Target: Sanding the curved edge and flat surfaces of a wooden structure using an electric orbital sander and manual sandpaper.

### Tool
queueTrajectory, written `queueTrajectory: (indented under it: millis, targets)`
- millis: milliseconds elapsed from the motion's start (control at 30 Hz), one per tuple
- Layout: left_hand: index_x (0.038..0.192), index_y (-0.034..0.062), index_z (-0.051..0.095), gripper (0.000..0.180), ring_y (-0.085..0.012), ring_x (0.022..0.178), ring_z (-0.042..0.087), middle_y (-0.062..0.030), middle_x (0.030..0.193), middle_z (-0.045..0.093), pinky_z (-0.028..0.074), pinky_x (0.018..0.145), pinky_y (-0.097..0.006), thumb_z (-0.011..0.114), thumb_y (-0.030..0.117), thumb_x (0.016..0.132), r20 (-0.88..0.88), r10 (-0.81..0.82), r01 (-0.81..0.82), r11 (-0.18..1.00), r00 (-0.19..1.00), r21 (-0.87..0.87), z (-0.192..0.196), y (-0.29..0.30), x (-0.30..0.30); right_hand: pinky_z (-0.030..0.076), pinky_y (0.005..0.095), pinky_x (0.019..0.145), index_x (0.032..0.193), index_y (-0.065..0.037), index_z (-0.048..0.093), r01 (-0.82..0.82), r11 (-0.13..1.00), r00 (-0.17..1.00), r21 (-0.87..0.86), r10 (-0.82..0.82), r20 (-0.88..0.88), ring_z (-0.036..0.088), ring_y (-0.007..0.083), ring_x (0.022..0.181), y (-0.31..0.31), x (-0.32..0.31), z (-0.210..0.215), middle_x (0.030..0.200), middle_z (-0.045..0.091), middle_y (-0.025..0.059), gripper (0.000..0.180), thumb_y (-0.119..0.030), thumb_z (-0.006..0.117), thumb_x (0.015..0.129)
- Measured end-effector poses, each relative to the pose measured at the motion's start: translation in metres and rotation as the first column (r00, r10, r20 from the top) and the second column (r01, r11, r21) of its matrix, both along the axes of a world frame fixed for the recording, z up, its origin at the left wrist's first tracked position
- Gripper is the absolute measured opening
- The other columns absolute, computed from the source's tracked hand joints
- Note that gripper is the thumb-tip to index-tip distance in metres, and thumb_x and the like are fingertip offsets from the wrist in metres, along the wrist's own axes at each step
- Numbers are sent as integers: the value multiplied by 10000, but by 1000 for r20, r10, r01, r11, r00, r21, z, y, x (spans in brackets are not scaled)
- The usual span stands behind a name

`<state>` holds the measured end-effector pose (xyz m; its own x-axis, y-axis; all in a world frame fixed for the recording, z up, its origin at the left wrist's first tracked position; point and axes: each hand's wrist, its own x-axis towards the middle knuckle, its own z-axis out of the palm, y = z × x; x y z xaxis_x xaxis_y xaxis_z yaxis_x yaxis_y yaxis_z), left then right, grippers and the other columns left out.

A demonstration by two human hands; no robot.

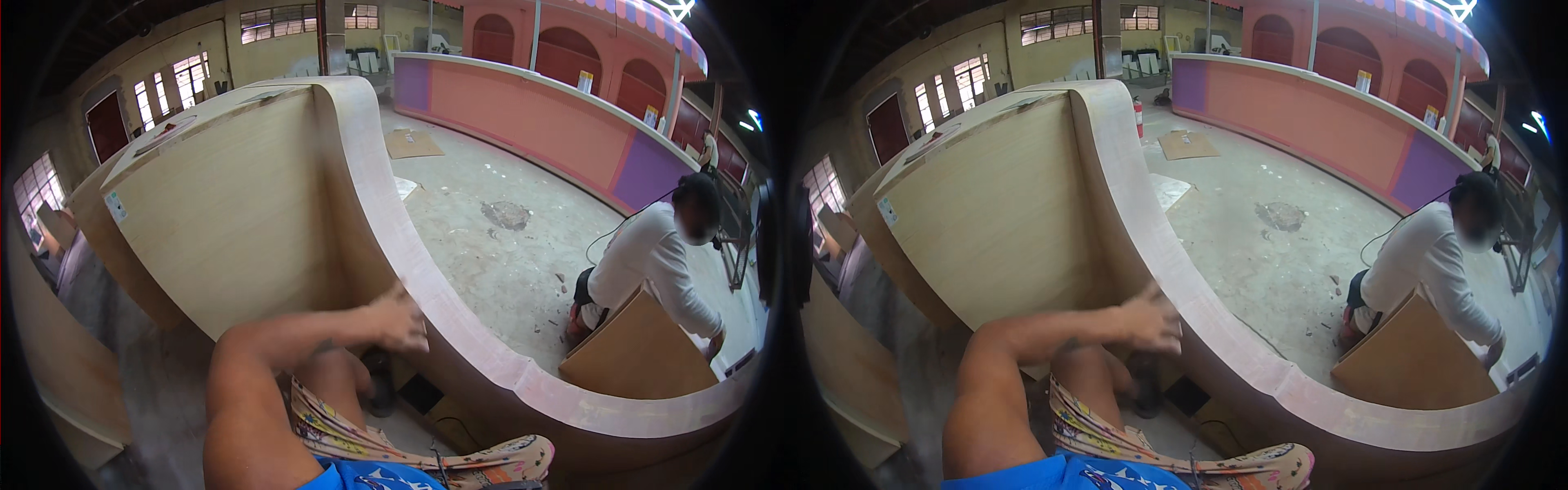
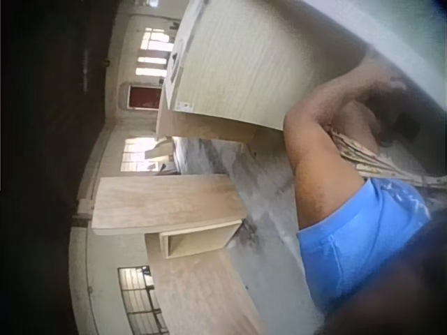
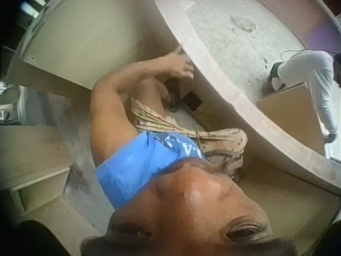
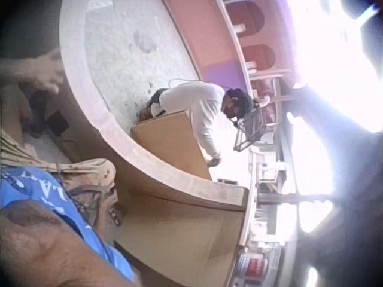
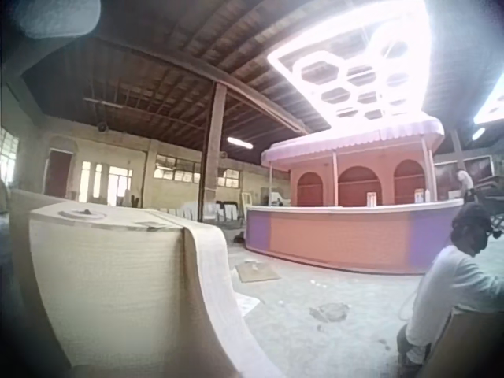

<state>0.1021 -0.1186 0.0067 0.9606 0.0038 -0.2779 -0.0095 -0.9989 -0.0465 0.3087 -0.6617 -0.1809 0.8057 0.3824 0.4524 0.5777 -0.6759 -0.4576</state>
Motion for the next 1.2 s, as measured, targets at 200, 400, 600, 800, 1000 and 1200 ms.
queueTrajectory:
  millis: [200, 400, 600, 800, 1000, 1200]
  targets:
    - [1293, 85, 623, 557, -347, 1366, 463, -196, 1398, 548, 357, 1125, -501, 526, 536, 980, 314, 30, 14, 990, 949, -139, 24, 0, 24, 421, 481, 1034, 1371, -11, 505, -162, 979, 975, -121, 177, 130, 506, 406, 1200, 50, 65, 69, 1288, 478, 232, 556, -150, 705, 872]
    - [1201, 93, 655, 444, -340, 1307, 507, -168, 1320, 595, 331, 1140, -530, 603, 456, 950, 631, -23, -35, 996, 776, 79, 29, 112, 64, 467, 481, 987, 1313, -42, 559, -407, 914, 850, 6, 376, 369, 539, 377, 1168, 190, 142, 144, 1278, 522, 186, 433, -51, 689, 900]
    - [1215, 82, 656, 458, -306, 1282, 528, -135, 1260, 617, 315, 1157, -532, 630, 430, 919, 489, 174, -291, 941, 855, 173, 40, 177, 74, 470, 488, 970, 1282, -65, 555, -657, 754, 714, -9, 626, 314, 543, 379, 1155, 356, 163, 186, 1269, 533, 190, 433, -49, 699, 874]
    - [1107, 5, 634, 411, -284, 1107, 576, -134, 1062, 622, 312, 1156, -493, 620, 369, 915, 355, 300, -322, 947, 886, 5, 41, 173, 75, 442, 527, 982, 1302, -84, 541, -809, 586, 587, -47, 803, -105, 521, 430, 1177, 445, 128, 235, 1251, 539, 216, 506, -18, 712, 830]
    - [950, 34, 646, 205, -264, 989, 583, -109, 930, 614, 333, 1126, -447, 562, 211, 889, 367, 342, -354, 935, 865, -38, 40, 179, 79, 523, 421, 796, 1309, -52, 546, -790, 612, 563, -13, 718, -409, 557, 364, 1079, 464, 80, 278, 1215, 548, 207, 491, -16, 700, 846]
    - [923, 59, 660, 182, -276, 1035, 590, -110, 930, 633, 348, 1111, -416, 534, 179, 868, 330, 289, -336, 937, 899, 94, 35, 176, 76, 482, 450, 902, 1302, -71, 560, -778, 617, 448, -119, 411, -794, 558, 330, 1052, 431, 28, 282, 1275, 515, 150, 448, -130, 718, 887]
